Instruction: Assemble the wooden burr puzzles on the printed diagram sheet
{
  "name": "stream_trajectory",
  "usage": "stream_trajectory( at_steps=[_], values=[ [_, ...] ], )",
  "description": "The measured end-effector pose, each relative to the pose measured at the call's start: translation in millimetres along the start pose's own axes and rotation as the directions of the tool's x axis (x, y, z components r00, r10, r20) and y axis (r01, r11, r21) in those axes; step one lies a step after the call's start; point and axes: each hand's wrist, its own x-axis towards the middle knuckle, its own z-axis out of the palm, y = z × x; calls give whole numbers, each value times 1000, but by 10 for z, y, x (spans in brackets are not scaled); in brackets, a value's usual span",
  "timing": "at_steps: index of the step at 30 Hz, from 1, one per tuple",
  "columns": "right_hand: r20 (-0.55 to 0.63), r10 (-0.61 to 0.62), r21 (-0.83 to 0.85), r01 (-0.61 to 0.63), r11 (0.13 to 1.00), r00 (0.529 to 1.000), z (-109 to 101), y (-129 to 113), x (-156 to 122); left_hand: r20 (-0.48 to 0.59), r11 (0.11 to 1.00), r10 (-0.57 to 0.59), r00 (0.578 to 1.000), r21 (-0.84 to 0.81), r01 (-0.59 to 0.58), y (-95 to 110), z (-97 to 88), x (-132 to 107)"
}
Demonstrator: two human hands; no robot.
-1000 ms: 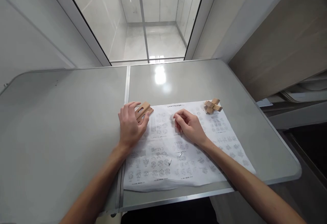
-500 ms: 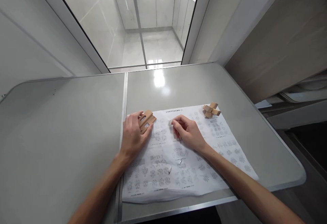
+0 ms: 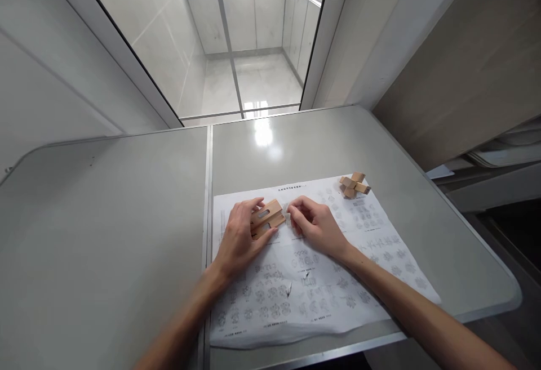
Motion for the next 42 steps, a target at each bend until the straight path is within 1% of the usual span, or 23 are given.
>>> stream_trajectory(
  at_steps=[13,20,23,26,28,34,42],
  values=[
    [35,-52,-128,57,990,998,5,-17,-30,46,1000,-11,999,-17,12,2,12,-8],
    [69,-86,-207,98,973,994,12,17,-67,54,1000,-4,999,-24,6,-4,12,-33],
    [80,-80,-220,96,971,994,19,29,-73,12,1000,-29,999,3,29,-2,2,-34],
    [86,-62,-225,80,971,994,24,43,-76,-58,994,-80,995,75,84,-4,0,-30],
    [88,-59,-228,77,971,994,27,52,-75,-79,986,-104,991,123,113,-5,5,-28],
    [81,-73,-245,91,965,994,41,46,-52,-54,981,-88,995,168,96,12,6,-25],
    [80,-97,-250,114,962,992,43,31,-34,-58,985,-89,994,142,96,-3,8,-23]
  ],
)
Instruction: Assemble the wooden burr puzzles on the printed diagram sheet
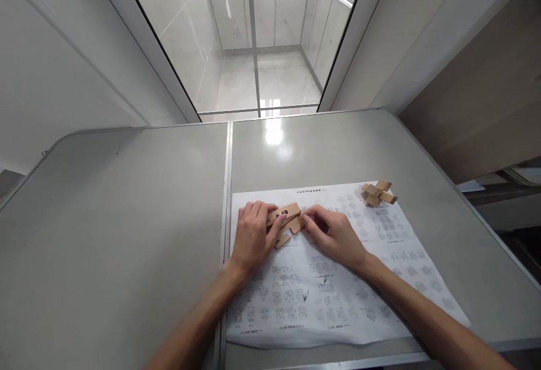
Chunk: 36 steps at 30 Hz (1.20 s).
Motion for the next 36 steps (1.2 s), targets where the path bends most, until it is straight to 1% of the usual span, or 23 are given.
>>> stream_trajectory(
  at_steps=[6,9,12,14,18,22,26,29,32,36],
  values=[
    [15,-23,-23,23,999,1000,6,13,-14,-30,992,-73,997,-110,69,17,-34,20],
    [5,-35,-18,35,999,999,6,0,-13,-41,973,-159,986,-178,149,19,-39,21],
    [-4,-50,-8,50,999,999,2,-22,-3,-18,931,-250,968,-277,236,20,-40,22],
    [-8,-76,-8,76,997,997,0,-29,4,-2,902,-288,957,-337,271,29,-48,30],
    [-23,-143,-24,142,990,989,10,-13,11,25,855,-313,949,-427,293,58,-79,59],
    [-17,-180,-36,179,983,984,33,14,9,5,848,-322,947,-443,291,56,-83,72],
    [35,-222,-73,224,972,974,24,20,14,18,797,-358,934,-514,316,31,-57,65],
    [126,-276,-122,291,949,953,-16,25,25,53,756,-385,921,-555,348,31,-51,63],
    [206,-313,-160,348,924,927,-60,44,35,71,750,-387,919,-556,359,41,-57,71],
    [246,-308,-150,350,925,919,-91,79,41,70,751,-380,922,-559,352,35,-51,84]
  ],
)
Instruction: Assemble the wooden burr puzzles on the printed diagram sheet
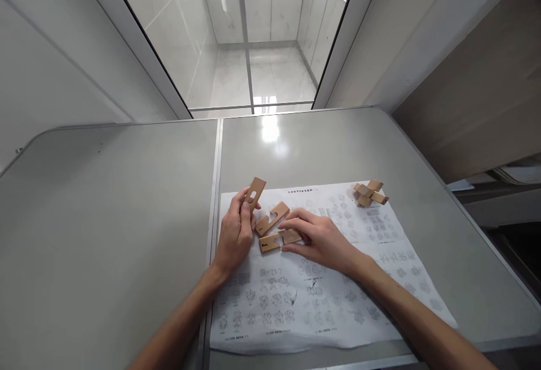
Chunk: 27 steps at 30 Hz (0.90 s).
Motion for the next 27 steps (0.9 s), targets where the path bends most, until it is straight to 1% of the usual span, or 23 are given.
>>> stream_trajectory(
  at_steps=[4,8,13,15,17,20,22,25,27],
  values=[
    [26,-5,20,5,1000,1000,-13,17,-4,-4,1000,17,1000,-7,-17,-26,4,4],
    [48,-4,33,3,999,999,-21,17,-3,-10,999,29,1000,30,-29,-53,0,-5],
    [24,-13,58,12,998,1000,-2,13,-11,-12,998,39,999,42,-38,-58,4,-6],
    [9,8,87,-8,996,1000,4,4,-15,-12,998,42,999,41,-42,-50,7,-8],
    [2,63,154,-63,986,998,5,-13,-16,-12,998,49,999,41,-48,-44,8,-10],
    [4,178,287,-171,943,984,5,-56,-7,-12,995,77,997,67,-76,-45,4,-15],
    [4,232,366,-217,905,973,12,-90,2,-13,988,111,994,108,-109,-50,2,-24],
    [32,269,483,-251,839,963,38,-128,8,-2,965,192,981,182,-189,-57,14,-62],
    [57,273,552,-259,792,960,57,-139,3,22,936,271,962,227,-269,-56,36,-104]
  ],
)
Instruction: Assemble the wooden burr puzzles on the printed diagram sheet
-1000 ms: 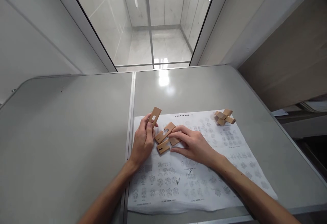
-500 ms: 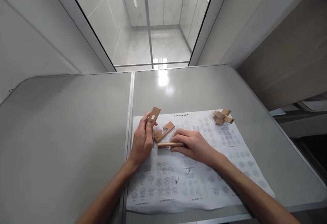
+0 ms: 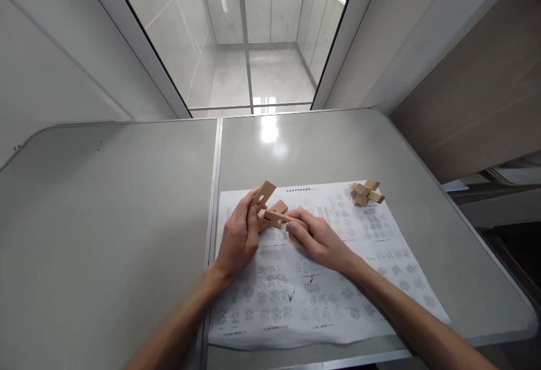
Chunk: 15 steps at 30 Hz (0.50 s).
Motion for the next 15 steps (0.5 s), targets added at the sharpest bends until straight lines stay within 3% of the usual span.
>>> stream_trajectory(
  at_steps=[4,15],
  values=[
    [-43,4,47,-2,999,999,8,7,-8,-9,990,122,992,66,-122,45,47,-75],
    [-184,24,73,-10,997,983,27,9,34,-46,966,248,968,83,-244,95,73,-74]
  ],
)
